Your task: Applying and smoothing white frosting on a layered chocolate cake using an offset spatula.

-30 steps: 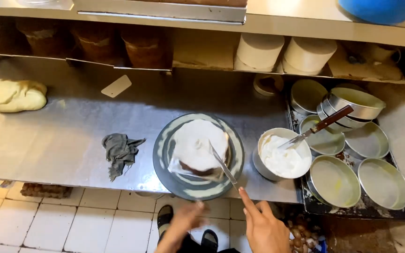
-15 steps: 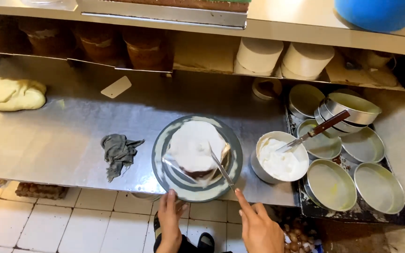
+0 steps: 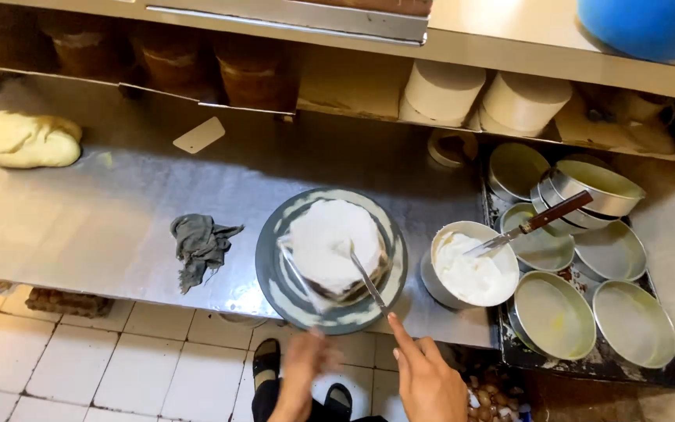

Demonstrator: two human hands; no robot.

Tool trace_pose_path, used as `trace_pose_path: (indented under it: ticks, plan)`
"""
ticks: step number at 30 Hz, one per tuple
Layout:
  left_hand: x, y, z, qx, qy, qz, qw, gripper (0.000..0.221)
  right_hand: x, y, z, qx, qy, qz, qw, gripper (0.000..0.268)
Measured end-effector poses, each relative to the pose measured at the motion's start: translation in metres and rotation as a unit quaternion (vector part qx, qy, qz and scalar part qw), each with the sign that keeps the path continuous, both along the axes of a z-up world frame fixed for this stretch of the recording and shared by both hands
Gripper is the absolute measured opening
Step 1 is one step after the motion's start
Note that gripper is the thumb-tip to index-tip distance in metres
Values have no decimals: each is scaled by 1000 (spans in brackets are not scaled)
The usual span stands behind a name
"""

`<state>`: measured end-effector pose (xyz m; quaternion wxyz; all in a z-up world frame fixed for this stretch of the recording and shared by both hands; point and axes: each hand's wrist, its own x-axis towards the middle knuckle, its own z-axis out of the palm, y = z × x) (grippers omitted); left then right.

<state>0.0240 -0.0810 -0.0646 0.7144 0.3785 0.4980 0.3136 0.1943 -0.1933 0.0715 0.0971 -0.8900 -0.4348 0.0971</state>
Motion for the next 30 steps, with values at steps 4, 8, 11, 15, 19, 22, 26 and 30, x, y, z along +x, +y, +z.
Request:
trace_pose_path:
  ticks: [4,8,11,15,19,22,26,30]
  plan:
    - [-3,-12,-19,-177,-59,-251,950,50,1,1,-1,15,4,6,1000,59]
    - [3,16,82,-161,8,2,987,59,-2,4,10,-53,45,-9,998,58]
    - [12,7,66,-92,-81,202,972,41,-3,3,10,3,33,-2,999,56]
    - [17,-23,26,-136,-89,-202,966,29,-1,4,9,-19,63,1,998,55]
    - [19,-35,11,-206,-94,-288,930,57,-2,4,11,-5,79,2,997,57]
    - [17,-32,23,-200,-76,-269,939,61,-3,3,16,19,106,4,994,53]
    - [9,-27,10,-206,-94,-227,947,71,-3,7,19,14,139,17,990,55]
    - [-5,-8,38,-174,-120,-83,974,60,-3,18,34,-17,365,-46,930,60]
